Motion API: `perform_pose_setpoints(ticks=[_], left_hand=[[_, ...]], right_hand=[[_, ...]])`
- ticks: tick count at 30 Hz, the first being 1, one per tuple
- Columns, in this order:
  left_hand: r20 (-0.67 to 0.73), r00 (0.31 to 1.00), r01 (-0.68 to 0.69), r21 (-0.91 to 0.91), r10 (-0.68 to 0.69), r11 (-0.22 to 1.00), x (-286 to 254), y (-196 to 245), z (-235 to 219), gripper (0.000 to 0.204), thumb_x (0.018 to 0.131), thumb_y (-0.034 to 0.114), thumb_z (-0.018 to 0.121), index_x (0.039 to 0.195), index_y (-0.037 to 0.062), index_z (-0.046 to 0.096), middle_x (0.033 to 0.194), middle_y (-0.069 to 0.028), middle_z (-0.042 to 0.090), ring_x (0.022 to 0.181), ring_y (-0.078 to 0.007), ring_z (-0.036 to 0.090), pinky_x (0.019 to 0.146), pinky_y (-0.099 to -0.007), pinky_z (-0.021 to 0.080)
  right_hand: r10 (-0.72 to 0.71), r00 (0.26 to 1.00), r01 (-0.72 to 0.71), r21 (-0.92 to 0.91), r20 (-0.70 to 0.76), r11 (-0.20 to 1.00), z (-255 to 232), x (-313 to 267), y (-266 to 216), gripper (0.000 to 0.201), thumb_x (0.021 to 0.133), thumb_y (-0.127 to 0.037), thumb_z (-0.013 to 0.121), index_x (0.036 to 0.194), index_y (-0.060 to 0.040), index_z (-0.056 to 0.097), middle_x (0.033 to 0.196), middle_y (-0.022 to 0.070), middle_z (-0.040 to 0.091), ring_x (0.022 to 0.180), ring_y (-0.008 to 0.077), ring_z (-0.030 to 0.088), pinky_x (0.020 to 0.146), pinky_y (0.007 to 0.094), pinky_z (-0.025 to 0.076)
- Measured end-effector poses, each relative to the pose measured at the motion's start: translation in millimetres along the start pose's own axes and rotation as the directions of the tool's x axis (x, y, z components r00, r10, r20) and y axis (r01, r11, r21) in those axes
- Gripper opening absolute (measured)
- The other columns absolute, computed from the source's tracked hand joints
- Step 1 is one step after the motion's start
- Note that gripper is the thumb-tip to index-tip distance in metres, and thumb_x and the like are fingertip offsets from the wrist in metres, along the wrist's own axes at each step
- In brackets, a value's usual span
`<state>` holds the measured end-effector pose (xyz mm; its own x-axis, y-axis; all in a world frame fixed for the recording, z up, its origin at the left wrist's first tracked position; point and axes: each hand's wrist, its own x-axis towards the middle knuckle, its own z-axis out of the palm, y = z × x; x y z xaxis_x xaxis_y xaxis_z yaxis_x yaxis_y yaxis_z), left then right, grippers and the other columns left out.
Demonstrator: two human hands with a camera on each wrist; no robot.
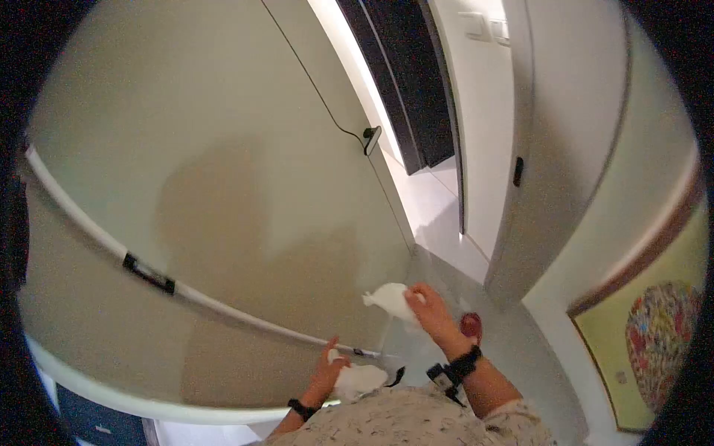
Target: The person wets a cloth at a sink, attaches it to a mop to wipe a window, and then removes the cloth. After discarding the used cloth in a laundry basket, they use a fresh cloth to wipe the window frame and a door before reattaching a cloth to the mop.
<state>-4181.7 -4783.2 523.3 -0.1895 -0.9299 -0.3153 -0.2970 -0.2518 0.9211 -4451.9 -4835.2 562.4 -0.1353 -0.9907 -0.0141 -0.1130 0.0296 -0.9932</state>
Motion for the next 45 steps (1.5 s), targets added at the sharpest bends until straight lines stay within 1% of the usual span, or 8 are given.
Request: perform_pose_setpoints(ticks=[3, 5, 12, 19, 26, 35, 41, 45], left_hand=[[-0.229, 0.945, -0.194, 0.189, 0.236, 0.962, 23, 30, -5, 0.056, 0.08, 0.012, 0.052, 0.133, 0.0076, 0.031, 0.09, -0.0103, 0.055, 0.075, -0.015, 0.053, 0.068, -0.0262, 0.044], [-0.35, 0.917, 0.116, -0.221, -0.189, 0.968, 60, 50, -3, 0.059, 0.08, 0.01, 0.051, 0.134, 0.0075, 0.028, 0.083, -0.0091, 0.056, 0.07, -0.0138, 0.052, 0.063, -0.0253, 0.044], [-0.503, 0.861, -0.006, -0.167, -0.08, 0.986, 174, 112, 32, 0.063, 0.075, 0.008, 0.054, 0.133, 0.0072, 0.029, 0.079, -0.009, 0.057, 0.068, -0.0175, 0.055, 0.065, -0.0282, 0.045], [-0.544, 0.776, 0.245, -0.206, -0.319, 0.947, 178, 110, 48, 0.061, 0.081, 0.007, 0.047, 0.138, 0.0107, 0.023, 0.081, -0.0031, 0.057, 0.049, -0.008, 0.037, 0.048, -0.0228, 0.036], [-0.658, 0.748, -0.007, -0.148, -0.093, 0.989, 177, 133, 80, 0.058, 0.081, 0.007, 0.048, 0.136, 0.0063, 0.027, 0.09, -0.0077, 0.057, 0.054, -0.0105, 0.042, 0.049, -0.0234, 0.037], [-0.626, 0.771, 0.187, 0.042, -0.12, 0.981, 143, 118, 138, 0.06, 0.079, 0.005, 0.049, 0.135, 0.0051, 0.029, 0.136, -0.0173, 0.034, 0.097, -0.0263, 0.051, 0.08, -0.0344, 0.044], [-0.521, 0.721, 0.322, -0.331, -0.456, 0.887, 134, 117, 171, 0.059, 0.079, 0.009, 0.051, 0.134, 0.0053, 0.03, 0.136, -0.0184, 0.034, 0.119, -0.0349, 0.039, 0.098, -0.0408, 0.033], [-0.635, 0.749, 0.269, 0.031, -0.188, 0.963, 137, 113, 202, 0.057, 0.078, 0.008, 0.052, 0.132, 0.005, 0.033, 0.127, -0.0212, 0.043, 0.105, -0.0342, 0.052, 0.089, -0.0389, 0.041]], right_hand=[[-0.058, 0.989, 0.051, 0.057, 0.139, 0.997, 34, 119, 34, 0.03, 0.088, -0.031, 0.051, 0.095, -0.0027, 0.054, 0.083, 0.0066, 0.057, 0.077, 0.0149, 0.051, 0.07, 0.0286, 0.043], [0.101, 0.956, -0.15, 0.161, 0.276, 0.975, 46, 178, -5, 0.032, 0.088, -0.032, 0.05, 0.098, -0.0022, 0.052, 0.082, 0.0093, 0.058, 0.075, 0.0187, 0.054, 0.069, 0.0319, 0.045], [0.014, 0.957, -0.044, 0.098, 0.288, 0.994, 141, 363, 5, 0.025, 0.088, -0.026, 0.05, 0.093, -0.0019, 0.048, 0.079, 0.0065, 0.05, 0.072, 0.0141, 0.047, 0.065, 0.0266, 0.04], [0.014, 0.923, -0.049, 0.082, 0.385, 0.995, 150, 366, 32, 0.018, 0.086, -0.015, 0.051, 0.095, 0.0, 0.047, 0.082, 0.0083, 0.052, 0.075, 0.0162, 0.049, 0.069, 0.0301, 0.041], [-0.01, 0.894, -0.08, 0.18, 0.449, 0.98, 126, 364, 9, 0.019, 0.086, -0.016, 0.052, 0.095, -0.0002, 0.047, 0.081, 0.0067, 0.051, 0.073, 0.0144, 0.047, 0.066, 0.028, 0.041], [0.103, 0.795, -0.225, 0.133, 0.598, 0.965, 88, 349, 36, 0.021, 0.086, -0.02, 0.054, 0.095, -0.0028, 0.048, 0.081, 0.0026, 0.05, 0.072, 0.0099, 0.044, 0.064, 0.0247, 0.039], [0.08, 0.65, -0.192, 0.062, 0.756, 0.979, 53, 325, 93, 0.024, 0.085, -0.019, 0.055, 0.102, -0.0031, 0.049, 0.09, 0.0022, 0.053, 0.082, 0.0111, 0.048, 0.073, 0.0255, 0.04], [0.15, 0.586, -0.376, 0.104, 0.797, 0.921, -7, 333, 108, 0.038, 0.08, -0.013, 0.051, 0.115, 0.0015, 0.047, 0.105, 0.0106, 0.056, 0.096, 0.0179, 0.052, 0.084, 0.0299, 0.041]])
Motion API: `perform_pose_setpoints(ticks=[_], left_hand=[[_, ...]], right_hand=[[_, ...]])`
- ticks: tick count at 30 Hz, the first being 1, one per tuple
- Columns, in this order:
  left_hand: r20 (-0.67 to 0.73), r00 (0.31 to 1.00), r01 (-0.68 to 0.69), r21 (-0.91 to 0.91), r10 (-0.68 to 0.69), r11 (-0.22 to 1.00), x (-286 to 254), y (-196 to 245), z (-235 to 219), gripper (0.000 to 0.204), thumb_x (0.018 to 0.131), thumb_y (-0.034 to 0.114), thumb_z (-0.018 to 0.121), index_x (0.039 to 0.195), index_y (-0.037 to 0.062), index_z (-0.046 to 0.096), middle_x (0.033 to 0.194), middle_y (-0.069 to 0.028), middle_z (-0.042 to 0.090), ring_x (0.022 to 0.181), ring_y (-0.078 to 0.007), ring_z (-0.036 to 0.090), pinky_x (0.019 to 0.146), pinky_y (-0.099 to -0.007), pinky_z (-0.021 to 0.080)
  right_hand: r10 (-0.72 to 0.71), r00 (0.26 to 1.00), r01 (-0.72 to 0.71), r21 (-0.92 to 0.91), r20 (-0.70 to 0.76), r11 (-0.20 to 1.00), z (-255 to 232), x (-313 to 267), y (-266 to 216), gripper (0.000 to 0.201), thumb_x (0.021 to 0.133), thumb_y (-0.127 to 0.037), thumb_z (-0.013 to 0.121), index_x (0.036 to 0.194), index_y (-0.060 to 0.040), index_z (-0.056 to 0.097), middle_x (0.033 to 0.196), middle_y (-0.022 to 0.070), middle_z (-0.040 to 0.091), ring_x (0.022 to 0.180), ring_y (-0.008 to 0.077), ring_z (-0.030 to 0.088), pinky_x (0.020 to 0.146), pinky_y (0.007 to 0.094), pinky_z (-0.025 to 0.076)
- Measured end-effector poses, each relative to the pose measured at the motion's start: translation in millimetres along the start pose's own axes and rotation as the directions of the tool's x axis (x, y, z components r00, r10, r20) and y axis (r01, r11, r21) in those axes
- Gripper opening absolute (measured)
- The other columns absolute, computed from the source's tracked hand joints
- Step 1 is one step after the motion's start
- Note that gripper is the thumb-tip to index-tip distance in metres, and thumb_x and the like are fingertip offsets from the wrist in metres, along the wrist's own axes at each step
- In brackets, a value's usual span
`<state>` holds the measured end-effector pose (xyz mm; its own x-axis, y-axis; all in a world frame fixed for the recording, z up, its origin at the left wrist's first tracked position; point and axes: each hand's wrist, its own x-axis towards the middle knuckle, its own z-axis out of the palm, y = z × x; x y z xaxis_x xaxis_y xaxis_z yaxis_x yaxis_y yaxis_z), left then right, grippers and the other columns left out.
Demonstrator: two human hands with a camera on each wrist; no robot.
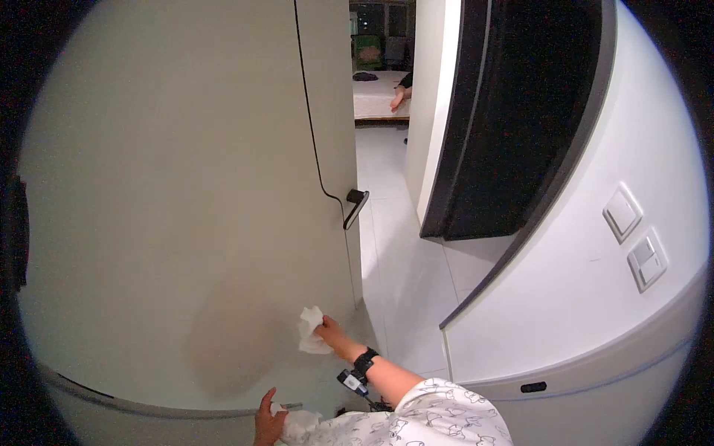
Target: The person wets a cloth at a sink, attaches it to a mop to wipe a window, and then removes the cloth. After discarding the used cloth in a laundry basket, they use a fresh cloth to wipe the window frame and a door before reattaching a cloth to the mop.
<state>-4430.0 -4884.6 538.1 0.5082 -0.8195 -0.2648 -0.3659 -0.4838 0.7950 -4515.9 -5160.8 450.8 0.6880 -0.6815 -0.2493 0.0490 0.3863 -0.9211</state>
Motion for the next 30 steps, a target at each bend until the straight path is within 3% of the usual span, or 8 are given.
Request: perform_pose_setpoints(ticks=[2, 4, 11, 13, 17, 19, 25, 30], left_hand=[[-0.003, 1.0, 0.005, 0.02, -0.005, 1.0, 7, -2, -2, 0.055, 0.077, 0.008, 0.052, 0.13, 0.0045, 0.037, 0.121, -0.0225, 0.049, 0.1, -0.0341, 0.056, 0.086, -0.0378, 0.043], [-0.077, 0.997, 0.024, 0.025, -0.022, 0.999, 6, -6, 10, 0.056, 0.072, 0.008, 0.058, 0.126, 0.0083, 0.043, 0.079, -0.0097, 0.061, 0.074, -0.0179, 0.058, 0.072, -0.0299, 0.046], [-0.093, 0.993, -0.058, 0.14, 0.071, 0.988, -9, 11, 34, 0.047, 0.068, 0.013, 0.062, 0.114, 0.0074, 0.055, 0.082, -0.0159, 0.063, 0.074, -0.0256, 0.061, 0.071, -0.0342, 0.047], [0.094, 0.994, 0.038, 0.14, -0.052, 0.989, -24, 42, 36, 0.047, 0.076, 0.009, 0.054, 0.122, 0.0034, 0.046, 0.109, -0.0243, 0.056, 0.099, -0.0338, 0.057, 0.086, -0.0363, 0.043], [0.014, 0.998, 0.056, 0.241, -0.061, 0.969, -22, 31, 64, 0.047, 0.069, 0.016, 0.061, 0.114, 0.0067, 0.055, 0.086, -0.0184, 0.063, 0.076, -0.0299, 0.061, 0.072, -0.0349, 0.047], [-0.029, 0.985, -0.159, 0.222, 0.169, 0.962, -20, 17, 77, 0.047, 0.069, 0.017, 0.059, 0.114, 0.0058, 0.054, 0.088, -0.0204, 0.062, 0.079, -0.0323, 0.061, 0.073, -0.036, 0.047], [0.052, 0.992, 0.101, 0.244, -0.116, 0.965, -31, 61, 97, 0.046, 0.069, 0.016, 0.058, 0.114, 0.0053, 0.054, 0.093, -0.0217, 0.061, 0.086, -0.0335, 0.06, 0.077, -0.0365, 0.046], [0.052, 0.998, 0.015, 0.213, -0.027, 0.977, -28, 54, 124, 0.047, 0.069, 0.016, 0.058, 0.114, 0.0061, 0.053, 0.097, -0.0208, 0.06, 0.089, -0.0353, 0.058, 0.079, -0.0388, 0.046]], right_hand=[[0.072, 0.997, -0.072, -0.031, 0.019, 0.997, -11, 4, 0, 0.039, 0.079, -0.011, 0.05, 0.117, 0.0014, 0.046, 0.106, 0.01, 0.056, 0.097, 0.0175, 0.052, 0.086, 0.0298, 0.04], [0.123, 0.991, -0.12, -0.06, 0.05, 0.991, -26, -8, 1, 0.038, 0.079, -0.01, 0.048, 0.115, 0.0018, 0.048, 0.106, 0.0101, 0.057, 0.096, 0.0176, 0.054, 0.084, 0.0299, 0.042], [0.235, 0.965, -0.235, -0.018, 0.12, 0.972, -36, -39, -29, 0.023, 0.084, -0.015, 0.049, 0.102, -0.0033, 0.057, 0.089, 0.0041, 0.062, 0.078, 0.0114, 0.059, 0.069, 0.0258, 0.048], [0.252, 0.949, -0.242, -0.073, 0.192, 0.968, -41, -47, -37, 0.023, 0.084, -0.017, 0.049, 0.102, -0.0037, 0.057, 0.087, 0.0031, 0.061, 0.074, 0.0105, 0.057, 0.067, 0.0245, 0.046], [0.25, 0.939, -0.24, -0.072, 0.238, 0.968, -52, -51, -28, 0.024, 0.084, -0.017, 0.049, 0.103, -0.0038, 0.056, 0.087, 0.0033, 0.061, 0.075, 0.0103, 0.057, 0.068, 0.0245, 0.046], [0.255, 0.94, -0.239, -0.099, 0.225, 0.966, -62, -53, -26, 0.025, 0.084, -0.02, 0.052, 0.103, -0.0037, 0.056, 0.089, 0.0033, 0.061, 0.078, 0.012, 0.058, 0.069, 0.0257, 0.047], [0.307, 0.92, -0.311, -0.023, 0.242, 0.95, -97, -56, -23, 0.022, 0.083, -0.015, 0.051, 0.101, -0.0039, 0.057, 0.088, 0.0039, 0.062, 0.078, 0.0128, 0.059, 0.069, 0.0266, 0.047], [0.319, 0.92, -0.332, 0.021, 0.226, 0.943, -121, -62, -24, 0.021, 0.082, -0.013, 0.051, 0.101, -0.0046, 0.057, 0.087, 0.0038, 0.062, 0.075, 0.0135, 0.06, 0.066, 0.027, 0.049]])
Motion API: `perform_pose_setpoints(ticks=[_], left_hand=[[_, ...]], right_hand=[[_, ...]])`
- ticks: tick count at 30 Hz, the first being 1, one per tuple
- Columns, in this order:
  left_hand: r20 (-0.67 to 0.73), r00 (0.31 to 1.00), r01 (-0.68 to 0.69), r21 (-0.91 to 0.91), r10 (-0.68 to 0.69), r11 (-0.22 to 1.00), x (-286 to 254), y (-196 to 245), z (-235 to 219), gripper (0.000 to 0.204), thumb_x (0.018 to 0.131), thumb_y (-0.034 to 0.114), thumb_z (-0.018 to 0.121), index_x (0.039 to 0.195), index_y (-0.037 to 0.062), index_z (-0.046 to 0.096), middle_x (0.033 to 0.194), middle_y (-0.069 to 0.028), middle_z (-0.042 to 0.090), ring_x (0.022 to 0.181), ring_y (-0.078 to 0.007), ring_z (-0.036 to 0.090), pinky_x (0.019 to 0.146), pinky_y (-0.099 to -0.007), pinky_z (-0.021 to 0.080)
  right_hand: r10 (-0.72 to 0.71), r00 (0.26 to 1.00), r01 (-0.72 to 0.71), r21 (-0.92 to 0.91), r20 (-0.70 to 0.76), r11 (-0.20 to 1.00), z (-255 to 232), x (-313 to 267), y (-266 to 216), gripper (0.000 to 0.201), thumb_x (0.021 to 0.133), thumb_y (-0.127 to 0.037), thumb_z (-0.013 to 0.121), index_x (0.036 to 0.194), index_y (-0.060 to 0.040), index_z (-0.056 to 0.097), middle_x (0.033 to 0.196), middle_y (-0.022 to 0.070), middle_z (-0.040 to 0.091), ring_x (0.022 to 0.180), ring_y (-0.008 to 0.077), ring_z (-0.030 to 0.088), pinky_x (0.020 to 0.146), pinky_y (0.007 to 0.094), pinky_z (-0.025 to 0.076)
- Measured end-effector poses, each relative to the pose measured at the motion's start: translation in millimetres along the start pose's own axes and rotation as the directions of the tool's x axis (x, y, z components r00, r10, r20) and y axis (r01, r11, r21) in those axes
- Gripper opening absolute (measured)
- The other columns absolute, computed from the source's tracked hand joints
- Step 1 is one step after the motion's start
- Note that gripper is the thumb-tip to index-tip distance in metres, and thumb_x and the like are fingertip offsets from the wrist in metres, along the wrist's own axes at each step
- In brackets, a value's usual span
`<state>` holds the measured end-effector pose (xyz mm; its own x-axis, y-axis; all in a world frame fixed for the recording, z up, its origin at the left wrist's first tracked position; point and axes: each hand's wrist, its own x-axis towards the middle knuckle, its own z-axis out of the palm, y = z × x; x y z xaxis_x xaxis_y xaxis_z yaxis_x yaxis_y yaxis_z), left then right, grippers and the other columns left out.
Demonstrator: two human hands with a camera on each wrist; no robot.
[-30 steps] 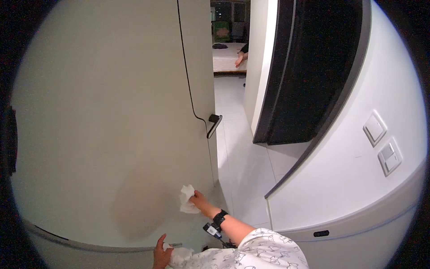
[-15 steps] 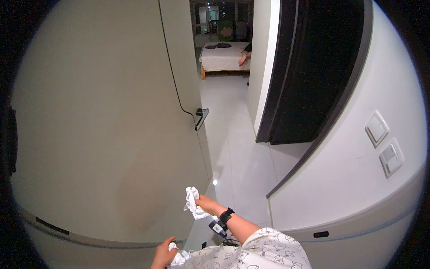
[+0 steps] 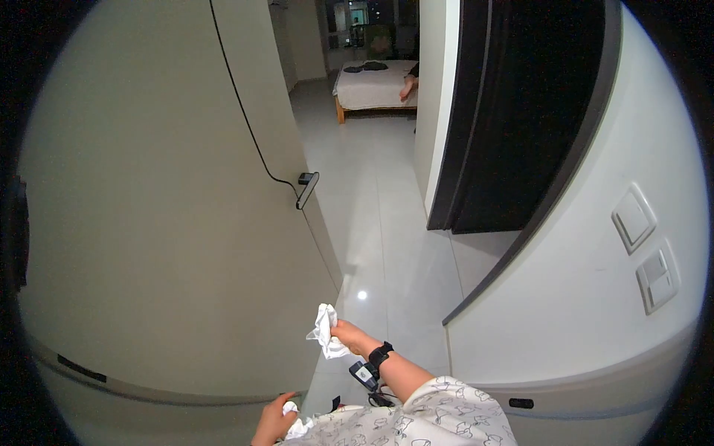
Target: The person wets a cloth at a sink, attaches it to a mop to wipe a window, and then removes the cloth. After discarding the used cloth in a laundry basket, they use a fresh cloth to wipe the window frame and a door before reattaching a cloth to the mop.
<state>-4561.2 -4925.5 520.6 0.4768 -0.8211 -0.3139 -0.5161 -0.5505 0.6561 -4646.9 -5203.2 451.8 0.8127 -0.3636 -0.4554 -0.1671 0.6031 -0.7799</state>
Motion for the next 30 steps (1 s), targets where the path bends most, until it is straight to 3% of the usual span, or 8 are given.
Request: perform_pose_setpoints(ticks=[7, 10, 11, 13, 17, 24, 27, 30], left_hand=[[0.019, 1.0, 0.017, -0.096, -0.015, 0.995, -12, 54, 6, 0.041, 0.075, 0.011, 0.053, 0.115, 0.0011, 0.051, 0.104, -0.0234, 0.057, 0.099, -0.0374, 0.054, 0.085, -0.0386, 0.043], [-0.057, 0.996, -0.067, -0.003, 0.066, 0.998, -13, 39, 26, 0.041, 0.075, 0.011, 0.054, 0.115, 0.0017, 0.05, 0.103, -0.0242, 0.057, 0.098, -0.0383, 0.054, 0.084, -0.0395, 0.044], [-0.059, 0.996, -0.064, -0.012, 0.064, 0.998, -13, 44, 29, 0.041, 0.075, 0.011, 0.054, 0.115, 0.0017, 0.05, 0.103, -0.0242, 0.057, 0.098, -0.0383, 0.054, 0.084, -0.0395, 0.044], [0.044, 0.983, 0.179, -0.035, -0.177, 0.983, -22, 58, 28, 0.042, 0.074, 0.011, 0.054, 0.115, 0.0039, 0.051, 0.101, -0.0249, 0.057, 0.096, -0.0394, 0.054, 0.082, -0.0411, 0.044], [-0.025, 0.997, 0.077, -0.067, -0.079, 0.995, -45, 41, 54, 0.043, 0.074, 0.01, 0.054, 0.117, 0.0066, 0.05, 0.101, -0.0255, 0.057, 0.095, -0.0397, 0.055, 0.079, -0.0419, 0.045], [-0.061, 0.984, 0.157, -0.108, -0.164, 0.982, -69, 45, 56, 0.044, 0.074, 0.009, 0.053, 0.118, 0.0065, 0.049, 0.105, -0.0243, 0.056, 0.097, -0.0395, 0.054, 0.081, -0.0417, 0.044], [-0.042, 0.984, 0.166, -0.088, -0.17, 0.982, -86, 38, 55, 0.045, 0.075, 0.009, 0.053, 0.12, 0.0063, 0.048, 0.107, -0.024, 0.055, 0.1, -0.0383, 0.053, 0.084, -0.0406, 0.043], [-0.107, 0.98, 0.154, -0.115, -0.166, 0.981, -114, 15, 54, 0.046, 0.075, 0.01, 0.054, 0.12, 0.0066, 0.048, 0.11, -0.0242, 0.054, 0.103, -0.0368, 0.052, 0.087, -0.0391, 0.042]], right_hand=[[0.043, 0.998, -0.051, 0.183, 0.046, 0.982, -28, 0, 7, 0.02, 0.086, -0.018, 0.048, 0.097, -0.0046, 0.057, 0.082, 0.0035, 0.061, 0.069, 0.0142, 0.06, 0.06, 0.0285, 0.05], [0.081, 0.994, -0.096, 0.234, 0.073, 0.967, -31, -4, 6, 0.022, 0.088, -0.023, 0.046, 0.095, -0.0055, 0.057, 0.08, 0.0035, 0.06, 0.067, 0.0141, 0.06, 0.058, 0.0288, 0.049], [0.101, 0.992, -0.114, 0.218, 0.07, 0.969, -32, -5, 8, 0.024, 0.089, -0.026, 0.044, 0.091, -0.0064, 0.058, 0.078, 0.0025, 0.061, 0.064, 0.013, 0.059, 0.056, 0.0282, 0.05], [0.131, 0.985, -0.15, 0.188, 0.109, 0.971, -39, 7, 24, 0.024, 0.09, -0.026, 0.044, 0.091, -0.0066, 0.058, 0.077, 0.0026, 0.06, 0.064, 0.0127, 0.059, 0.055, 0.0279, 0.049], [0.195, 0.969, -0.214, 0.118, 0.154, 0.97, -34, 4, 48, 0.024, 0.09, -0.027, 0.045, 0.097, -0.0075, 0.057, 0.08, 0.0021, 0.06, 0.066, 0.0112, 0.059, 0.055, 0.0258, 0.049], [0.229, 0.929, -0.232, -0.024, 0.29, 0.972, -11, 8, 63, 0.028, 0.092, -0.028, 0.042, 0.109, -0.0077, 0.051, 0.091, 0.0001, 0.058, 0.074, 0.0087, 0.057, 0.061, 0.0235, 0.048], [0.16, 0.877, -0.098, -0.157, 0.453, 0.983, 9, -17, 46, 0.03, 0.092, -0.028, 0.044, 0.113, -0.0068, 0.05, 0.094, -0.0012, 0.056, 0.079, 0.0063, 0.055, 0.068, 0.0216, 0.046], [0.224, 0.72, -0.005, -0.317, 0.657, 0.948, 52, -55, 26, 0.033, 0.09, -0.026, 0.047, 0.115, -0.0045, 0.05, 0.1, -0.0023, 0.055, 0.087, 0.0043, 0.049, 0.077, 0.0197, 0.041]])
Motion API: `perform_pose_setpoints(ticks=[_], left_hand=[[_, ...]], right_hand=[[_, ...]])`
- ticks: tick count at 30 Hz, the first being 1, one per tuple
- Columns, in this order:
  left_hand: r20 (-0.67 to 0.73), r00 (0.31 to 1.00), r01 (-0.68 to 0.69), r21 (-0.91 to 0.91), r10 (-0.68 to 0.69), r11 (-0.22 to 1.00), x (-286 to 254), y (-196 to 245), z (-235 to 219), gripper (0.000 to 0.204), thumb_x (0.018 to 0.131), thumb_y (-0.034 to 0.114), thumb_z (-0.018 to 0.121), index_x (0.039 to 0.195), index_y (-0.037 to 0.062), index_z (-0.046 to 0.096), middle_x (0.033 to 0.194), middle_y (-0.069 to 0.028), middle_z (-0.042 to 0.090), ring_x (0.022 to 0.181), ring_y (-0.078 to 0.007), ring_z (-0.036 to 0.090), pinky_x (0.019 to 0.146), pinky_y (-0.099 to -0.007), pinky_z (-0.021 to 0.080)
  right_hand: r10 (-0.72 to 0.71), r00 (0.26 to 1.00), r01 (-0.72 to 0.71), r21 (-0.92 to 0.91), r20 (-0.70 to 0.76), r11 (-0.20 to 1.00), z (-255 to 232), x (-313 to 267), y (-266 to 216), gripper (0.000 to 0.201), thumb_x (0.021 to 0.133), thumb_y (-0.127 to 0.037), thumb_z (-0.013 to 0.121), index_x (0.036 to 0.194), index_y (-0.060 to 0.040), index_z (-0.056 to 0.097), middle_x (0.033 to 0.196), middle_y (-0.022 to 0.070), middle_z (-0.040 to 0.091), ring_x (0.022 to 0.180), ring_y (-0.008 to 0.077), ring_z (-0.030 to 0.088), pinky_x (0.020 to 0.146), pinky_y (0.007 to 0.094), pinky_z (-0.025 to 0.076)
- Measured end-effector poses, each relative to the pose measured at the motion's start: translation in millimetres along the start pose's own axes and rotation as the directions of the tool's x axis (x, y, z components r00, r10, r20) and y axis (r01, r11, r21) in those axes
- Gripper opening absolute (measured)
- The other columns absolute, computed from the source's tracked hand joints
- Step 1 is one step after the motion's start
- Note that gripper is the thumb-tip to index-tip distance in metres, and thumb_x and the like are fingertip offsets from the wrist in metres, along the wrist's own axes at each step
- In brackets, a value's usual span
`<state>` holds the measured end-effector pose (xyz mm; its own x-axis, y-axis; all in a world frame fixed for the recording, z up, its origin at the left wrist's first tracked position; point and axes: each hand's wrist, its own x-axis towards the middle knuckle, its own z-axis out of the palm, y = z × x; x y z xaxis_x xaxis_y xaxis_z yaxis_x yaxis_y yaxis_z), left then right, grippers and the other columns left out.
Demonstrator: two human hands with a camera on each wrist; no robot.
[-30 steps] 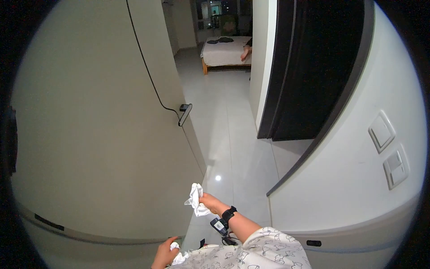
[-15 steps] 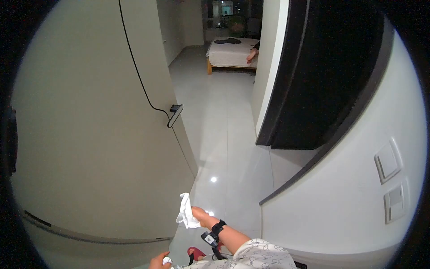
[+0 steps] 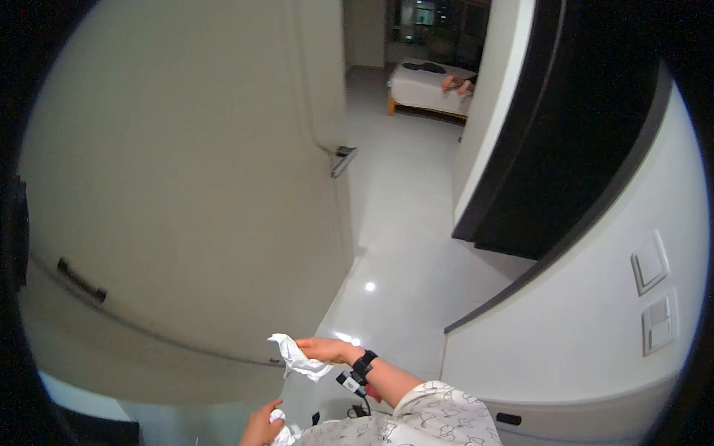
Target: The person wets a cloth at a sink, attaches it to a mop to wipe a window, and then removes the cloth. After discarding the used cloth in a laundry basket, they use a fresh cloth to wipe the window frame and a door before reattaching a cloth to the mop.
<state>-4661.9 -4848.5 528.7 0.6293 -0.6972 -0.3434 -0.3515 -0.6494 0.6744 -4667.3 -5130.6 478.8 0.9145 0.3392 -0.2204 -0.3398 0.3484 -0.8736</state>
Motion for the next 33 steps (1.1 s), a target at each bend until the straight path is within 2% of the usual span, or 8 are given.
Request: perform_pose_setpoints(ticks=[7, 11, 16, 20, 22, 24, 30, 33], left_hand=[[-0.223, 0.974, -0.036, -0.044, 0.025, 0.998, -128, -97, -37, 0.044, 0.072, 0.014, 0.055, 0.115, 0.0063, 0.051, 0.106, -0.0184, 0.057, 0.096, -0.0323, 0.055, 0.083, -0.0381, 0.044], [-0.355, 0.922, 0.125, -0.114, -0.158, 0.986, -247, -189, -44, 0.044, 0.073, 0.013, 0.055, 0.116, 0.0059, 0.049, 0.109, -0.0183, 0.055, 0.097, -0.0334, 0.054, 0.083, -0.0377, 0.044], [-0.558, 0.652, 0.318, -0.414, -0.514, 0.853, -371, -190, -40, 0.041, 0.075, 0.013, 0.055, 0.115, 0.0061, 0.05, 0.105, -0.0186, 0.057, 0.093, -0.0342, 0.055, 0.08, -0.0383, 0.045], [-0.527, 0.544, 0.384, -0.536, -0.653, 0.752, -415, -235, -43, 0.041, 0.074, 0.013, 0.058, 0.114, 0.0069, 0.051, 0.096, -0.0188, 0.06, 0.088, -0.0348, 0.057, 0.077, -0.0392, 0.045], [-0.568, 0.512, 0.329, -0.564, -0.645, 0.758, -424, -244, -42, 0.041, 0.074, 0.013, 0.059, 0.114, 0.0089, 0.052, 0.095, -0.0187, 0.061, 0.086, -0.0353, 0.057, 0.076, -0.0394, 0.045], [-0.409, 0.461, 0.414, -0.686, -0.788, 0.598, -426, -268, -67, 0.04, 0.073, 0.013, 0.06, 0.112, 0.0109, 0.054, 0.095, -0.0182, 0.061, 0.085, -0.0354, 0.057, 0.074, -0.0394, 0.046], [-0.347, 0.257, 0.539, -0.723, -0.902, 0.432, -433, -350, -164, 0.038, 0.077, 0.016, 0.059, 0.114, 0.0148, 0.055, 0.076, -0.0206, 0.061, 0.073, -0.0328, 0.059, 0.066, -0.0376, 0.047], [-0.379, 0.167, 0.589, -0.702, -0.91, 0.4, -437, -383, -237, 0.036, 0.078, 0.016, 0.058, 0.114, 0.0149, 0.055, 0.072, -0.017, 0.061, 0.065, -0.0285, 0.059, 0.062, -0.0347, 0.046]], right_hand=[[0.151, 0.924, 0.039, -0.48, 0.352, 0.876, 151, 71, 30, 0.037, 0.09, -0.026, 0.048, 0.118, -0.0023, 0.049, 0.11, 0.0036, 0.055, 0.099, 0.0101, 0.049, 0.087, 0.0253, 0.039], [0.35, 0.822, -0.009, -0.604, 0.45, 0.797, 286, 140, 83, 0.026, 0.087, -0.012, 0.049, 0.112, -0.0044, 0.053, 0.097, -0.0025, 0.058, 0.087, 0.0056, 0.05, 0.079, 0.0227, 0.042], [0.519, 0.642, -0.006, -0.673, 0.564, 0.739, 415, 181, 111, 0.02, 0.09, -0.016, 0.045, 0.102, -0.0038, 0.055, 0.087, -0.0007, 0.058, 0.078, 0.0073, 0.05, 0.074, 0.0234, 0.042], [0.461, 0.759, -0.044, -0.67, 0.459, 0.741, 494, 255, 119, 0.024, 0.091, -0.021, 0.044, 0.101, -0.0022, 0.056, 0.085, 0.0006, 0.059, 0.077, 0.0086, 0.052, 0.071, 0.0227, 0.043], [0.407, 0.883, -0.263, -0.473, 0.233, 0.841, 502, 293, 128, 0.023, 0.089, -0.018, 0.045, 0.103, -0.0019, 0.055, 0.086, 0.0024, 0.06, 0.078, 0.0106, 0.058, 0.067, 0.0258, 0.048], [0.466, 0.864, -0.397, -0.308, 0.192, 0.865, 506, 348, 126, 0.024, 0.088, -0.023, 0.047, 0.099, -0.0041, 0.055, 0.083, 0.0057, 0.06, 0.076, 0.0162, 0.06, 0.065, 0.0284, 0.05], [0.442, 0.89, -0.446, 0.015, 0.114, 0.895, 516, 505, 104, 0.028, 0.089, -0.029, 0.045, 0.101, -0.0047, 0.055, 0.086, 0.0068, 0.061, 0.077, 0.0177, 0.06, 0.066, 0.0312, 0.05], [0.378, 0.873, -0.361, -0.111, 0.308, 0.926, 542, 586, 75, 0.029, 0.091, -0.029, 0.042, 0.103, -0.0051, 0.055, 0.089, 0.0059, 0.061, 0.08, 0.0162, 0.059, 0.067, 0.03, 0.049]])
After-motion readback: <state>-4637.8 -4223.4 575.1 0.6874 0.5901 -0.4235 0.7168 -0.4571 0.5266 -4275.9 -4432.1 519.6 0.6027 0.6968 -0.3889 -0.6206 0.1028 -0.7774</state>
